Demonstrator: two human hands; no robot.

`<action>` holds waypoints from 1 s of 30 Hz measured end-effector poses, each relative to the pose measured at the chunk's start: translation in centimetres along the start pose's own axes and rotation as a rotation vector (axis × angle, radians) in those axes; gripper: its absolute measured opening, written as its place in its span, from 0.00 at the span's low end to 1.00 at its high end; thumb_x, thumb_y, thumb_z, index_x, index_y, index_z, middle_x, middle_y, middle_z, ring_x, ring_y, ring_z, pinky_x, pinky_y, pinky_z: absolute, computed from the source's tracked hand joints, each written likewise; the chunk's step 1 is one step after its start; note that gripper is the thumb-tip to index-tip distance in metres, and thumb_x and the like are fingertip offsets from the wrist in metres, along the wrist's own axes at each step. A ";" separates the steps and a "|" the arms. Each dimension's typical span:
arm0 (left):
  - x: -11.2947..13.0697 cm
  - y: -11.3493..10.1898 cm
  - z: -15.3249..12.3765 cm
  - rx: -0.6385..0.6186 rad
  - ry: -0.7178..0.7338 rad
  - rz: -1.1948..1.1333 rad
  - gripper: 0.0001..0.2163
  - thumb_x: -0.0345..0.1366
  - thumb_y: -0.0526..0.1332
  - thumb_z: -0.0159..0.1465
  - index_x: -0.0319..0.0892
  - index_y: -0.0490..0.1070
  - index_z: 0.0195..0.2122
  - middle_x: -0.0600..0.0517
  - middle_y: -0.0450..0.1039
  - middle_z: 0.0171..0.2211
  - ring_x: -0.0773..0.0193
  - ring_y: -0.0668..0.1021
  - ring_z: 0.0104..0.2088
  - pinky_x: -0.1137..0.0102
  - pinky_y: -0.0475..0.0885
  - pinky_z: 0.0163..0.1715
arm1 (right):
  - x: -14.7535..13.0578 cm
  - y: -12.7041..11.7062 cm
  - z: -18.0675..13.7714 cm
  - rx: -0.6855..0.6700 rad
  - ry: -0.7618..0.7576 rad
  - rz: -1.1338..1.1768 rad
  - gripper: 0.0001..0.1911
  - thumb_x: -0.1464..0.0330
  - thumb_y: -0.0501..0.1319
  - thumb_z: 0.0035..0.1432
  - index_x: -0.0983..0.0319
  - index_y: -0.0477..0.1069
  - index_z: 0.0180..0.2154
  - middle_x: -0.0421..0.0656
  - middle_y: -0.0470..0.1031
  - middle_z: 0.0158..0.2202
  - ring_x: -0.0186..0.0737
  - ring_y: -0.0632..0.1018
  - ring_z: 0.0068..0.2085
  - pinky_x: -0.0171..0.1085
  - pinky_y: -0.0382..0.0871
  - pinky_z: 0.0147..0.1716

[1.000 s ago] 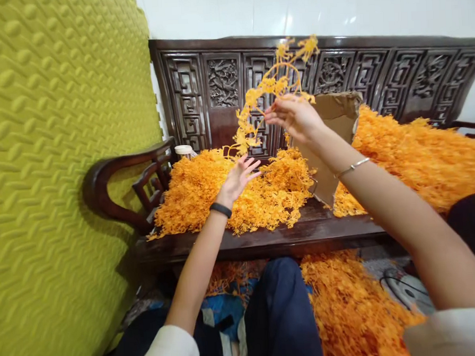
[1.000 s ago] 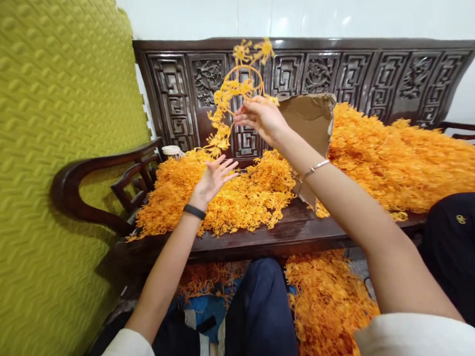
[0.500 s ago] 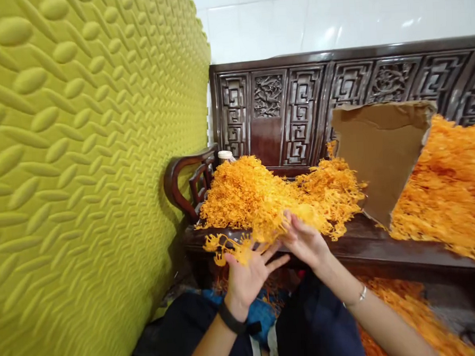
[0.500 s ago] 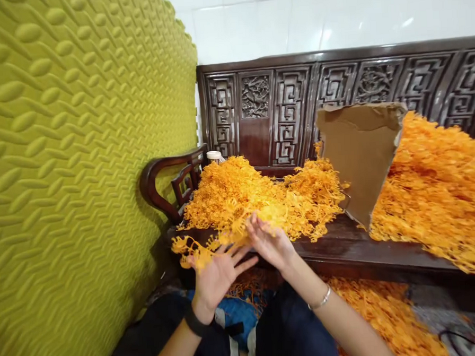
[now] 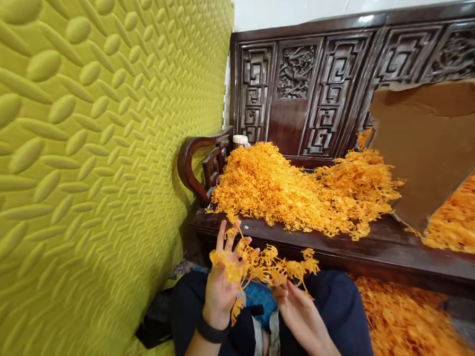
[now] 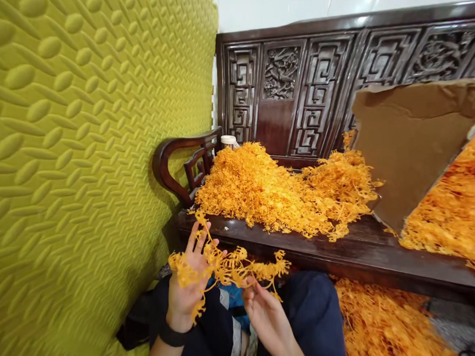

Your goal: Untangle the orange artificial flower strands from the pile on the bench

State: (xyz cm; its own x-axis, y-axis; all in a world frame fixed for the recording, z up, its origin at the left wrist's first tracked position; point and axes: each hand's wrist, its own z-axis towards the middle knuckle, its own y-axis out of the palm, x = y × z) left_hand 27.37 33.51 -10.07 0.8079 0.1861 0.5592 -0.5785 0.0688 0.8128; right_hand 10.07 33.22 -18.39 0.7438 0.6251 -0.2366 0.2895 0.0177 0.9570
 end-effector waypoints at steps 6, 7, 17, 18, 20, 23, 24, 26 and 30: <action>-1.4 0.4 0.0 -0.015 0.034 0.115 0.36 0.41 0.69 0.51 0.57 0.56 0.60 0.49 0.57 0.60 0.59 0.72 0.46 0.62 0.72 0.46 | 2.8 -2.8 -0.6 0.106 0.046 0.123 0.17 0.74 0.70 0.44 0.66 0.75 0.40 0.44 0.78 0.43 0.22 0.77 0.38 0.17 0.68 0.42; -1.7 0.4 0.0 -0.018 0.037 0.125 0.35 0.41 0.69 0.52 0.57 0.56 0.60 0.49 0.57 0.60 0.59 0.72 0.46 0.62 0.72 0.46 | 3.3 -2.9 -0.8 0.108 0.041 0.105 0.18 0.73 0.70 0.44 0.66 0.75 0.41 0.44 0.77 0.44 0.21 0.77 0.40 0.16 0.67 0.43; -1.5 0.3 -0.5 -0.182 0.001 0.515 0.33 0.27 0.66 0.51 0.52 0.59 0.57 0.49 0.71 0.46 0.56 0.72 0.48 0.63 0.66 0.51 | -1.1 0.6 -4.1 -0.135 0.225 -0.941 0.12 0.65 0.66 0.50 0.69 0.76 0.29 0.45 0.77 0.25 0.31 0.76 0.23 0.29 0.68 0.27; -1.6 0.3 -0.7 -0.176 -0.002 0.557 0.33 0.26 0.65 0.51 0.52 0.58 0.57 0.50 0.72 0.46 0.57 0.72 0.48 0.63 0.65 0.51 | -1.9 1.3 -4.1 -0.096 0.120 -0.994 0.12 0.63 0.65 0.52 0.68 0.75 0.27 0.43 0.75 0.23 0.31 0.75 0.23 0.30 0.67 0.26; -1.9 0.3 -1.2 -0.162 -0.004 0.653 0.33 0.24 0.64 0.52 0.52 0.57 0.57 0.51 0.72 0.45 0.58 0.73 0.47 0.64 0.64 0.51 | -3.2 2.9 -4.0 0.006 -0.191 -1.069 0.11 0.62 0.63 0.55 0.65 0.72 0.30 0.40 0.72 0.23 0.31 0.73 0.24 0.30 0.67 0.27; -2.6 0.4 -2.0 -0.139 -0.011 0.782 0.33 0.23 0.62 0.52 0.49 0.55 0.59 0.50 0.72 0.44 0.58 0.73 0.48 0.65 0.63 0.51 | -3.7 5.2 -3.5 0.101 -0.635 -1.186 0.15 0.64 0.63 0.54 0.58 0.68 0.44 0.40 0.73 0.33 0.33 0.75 0.31 0.31 0.69 0.31; -2.9 0.4 -2.3 -0.138 -0.028 0.813 0.34 0.24 0.62 0.53 0.49 0.55 0.59 0.49 0.72 0.45 0.57 0.73 0.48 0.65 0.64 0.51 | -3.6 5.8 -3.3 0.102 -0.707 -1.254 0.20 0.65 0.65 0.52 0.56 0.66 0.48 0.41 0.73 0.37 0.35 0.75 0.35 0.32 0.69 0.34; -3.2 0.4 -2.7 -0.131 -0.056 0.862 0.34 0.26 0.62 0.54 0.49 0.54 0.61 0.48 0.71 0.47 0.57 0.73 0.48 0.66 0.64 0.50 | -3.6 6.6 -3.0 0.102 -0.778 -1.411 0.20 0.67 0.66 0.51 0.55 0.67 0.47 0.42 0.73 0.39 0.37 0.75 0.38 0.33 0.69 0.39; -3.7 0.2 -3.1 -0.096 -0.081 0.909 0.31 0.29 0.62 0.56 0.49 0.57 0.60 0.51 0.73 0.40 0.60 0.74 0.42 0.68 0.65 0.48 | -3.9 6.6 -3.0 0.168 -0.921 -1.526 0.02 0.71 0.63 0.54 0.58 0.72 0.32 0.41 0.74 0.32 0.37 0.75 0.35 0.34 0.68 0.36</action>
State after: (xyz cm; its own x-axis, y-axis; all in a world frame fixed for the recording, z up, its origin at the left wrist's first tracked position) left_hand 23.90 35.92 -12.45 0.0408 0.1398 0.9893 -0.9992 0.0113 0.0396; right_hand 7.27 33.19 -10.69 -0.1681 -0.4612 -0.8712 0.9821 -0.0027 -0.1881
